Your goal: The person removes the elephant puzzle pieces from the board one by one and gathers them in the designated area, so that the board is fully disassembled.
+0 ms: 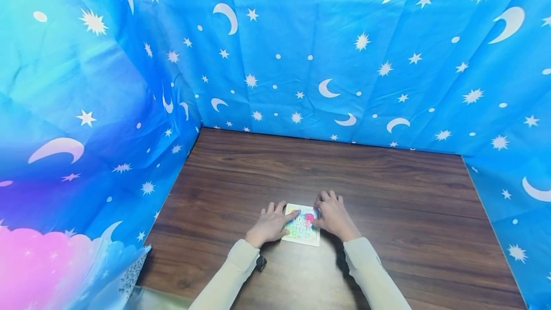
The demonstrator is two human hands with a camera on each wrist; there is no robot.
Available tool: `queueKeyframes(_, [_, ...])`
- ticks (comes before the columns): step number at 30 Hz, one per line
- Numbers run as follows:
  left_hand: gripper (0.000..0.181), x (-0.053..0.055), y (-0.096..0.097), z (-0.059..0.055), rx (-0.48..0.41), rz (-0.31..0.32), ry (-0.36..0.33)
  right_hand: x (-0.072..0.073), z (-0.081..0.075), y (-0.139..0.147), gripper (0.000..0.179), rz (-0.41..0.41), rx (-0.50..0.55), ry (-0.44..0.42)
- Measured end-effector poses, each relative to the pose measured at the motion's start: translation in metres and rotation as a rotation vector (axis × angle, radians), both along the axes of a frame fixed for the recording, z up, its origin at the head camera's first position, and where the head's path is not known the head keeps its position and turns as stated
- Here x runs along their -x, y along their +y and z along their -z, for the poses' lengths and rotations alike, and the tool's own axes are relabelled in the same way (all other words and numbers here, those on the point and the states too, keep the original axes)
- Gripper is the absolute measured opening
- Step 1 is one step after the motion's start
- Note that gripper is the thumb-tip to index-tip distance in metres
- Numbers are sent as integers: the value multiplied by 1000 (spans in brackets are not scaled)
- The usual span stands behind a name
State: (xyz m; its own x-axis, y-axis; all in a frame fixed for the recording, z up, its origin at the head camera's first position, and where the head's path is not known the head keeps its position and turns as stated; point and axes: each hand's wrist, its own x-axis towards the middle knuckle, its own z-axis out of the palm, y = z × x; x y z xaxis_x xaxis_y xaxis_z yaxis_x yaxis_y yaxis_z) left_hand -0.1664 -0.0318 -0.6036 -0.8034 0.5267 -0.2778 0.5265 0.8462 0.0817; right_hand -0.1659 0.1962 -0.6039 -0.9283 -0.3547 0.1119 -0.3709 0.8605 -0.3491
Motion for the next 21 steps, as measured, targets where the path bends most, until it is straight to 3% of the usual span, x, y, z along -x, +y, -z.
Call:
queueKeyframes(6, [70,0,1,-2,0,13,-9,0,-3,-1,33,35,-18,-18])
queueKeyframes(14, [68,0,1,-5,-2,23,-5,-2,0,-1,33,29,-36,43])
queueKeyframes(21, [68,-1,2,-7,18,12,-25,4,-1,1,31,62,-6,-29])
